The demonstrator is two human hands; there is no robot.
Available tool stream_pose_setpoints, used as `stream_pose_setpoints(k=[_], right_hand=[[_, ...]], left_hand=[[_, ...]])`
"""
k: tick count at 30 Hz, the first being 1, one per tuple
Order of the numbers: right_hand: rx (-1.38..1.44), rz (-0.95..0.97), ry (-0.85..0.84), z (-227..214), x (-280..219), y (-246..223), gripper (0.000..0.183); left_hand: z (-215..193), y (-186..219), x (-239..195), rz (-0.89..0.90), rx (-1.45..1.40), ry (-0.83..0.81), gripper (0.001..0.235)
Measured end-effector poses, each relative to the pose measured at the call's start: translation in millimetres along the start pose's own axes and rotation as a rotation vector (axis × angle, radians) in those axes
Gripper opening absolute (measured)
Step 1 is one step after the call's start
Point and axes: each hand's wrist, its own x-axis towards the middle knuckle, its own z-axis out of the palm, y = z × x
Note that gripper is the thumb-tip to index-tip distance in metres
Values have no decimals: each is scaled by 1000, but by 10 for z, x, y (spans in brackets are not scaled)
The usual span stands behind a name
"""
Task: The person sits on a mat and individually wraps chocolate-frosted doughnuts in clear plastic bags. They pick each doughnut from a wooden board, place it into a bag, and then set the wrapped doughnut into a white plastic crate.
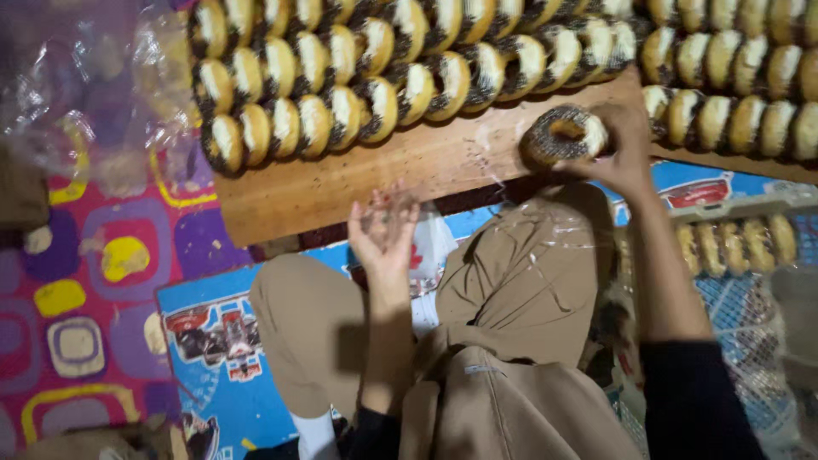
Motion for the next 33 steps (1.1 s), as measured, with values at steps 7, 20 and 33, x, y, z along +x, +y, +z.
stream_pose_setpoints(k=[7,20,33], right_hand=[[-212,-107,-56,645,-573,-2246,75],[-55,-233,-84,981,-457,-2945,70],[217,-370,-629,557,-251,-2994,24]], left_hand=[[87,-380,-374,308,289,-117,40],[100,-230,-753,173,144,-65,54],[-122,-122,-1276,680,1360,-124,41]])
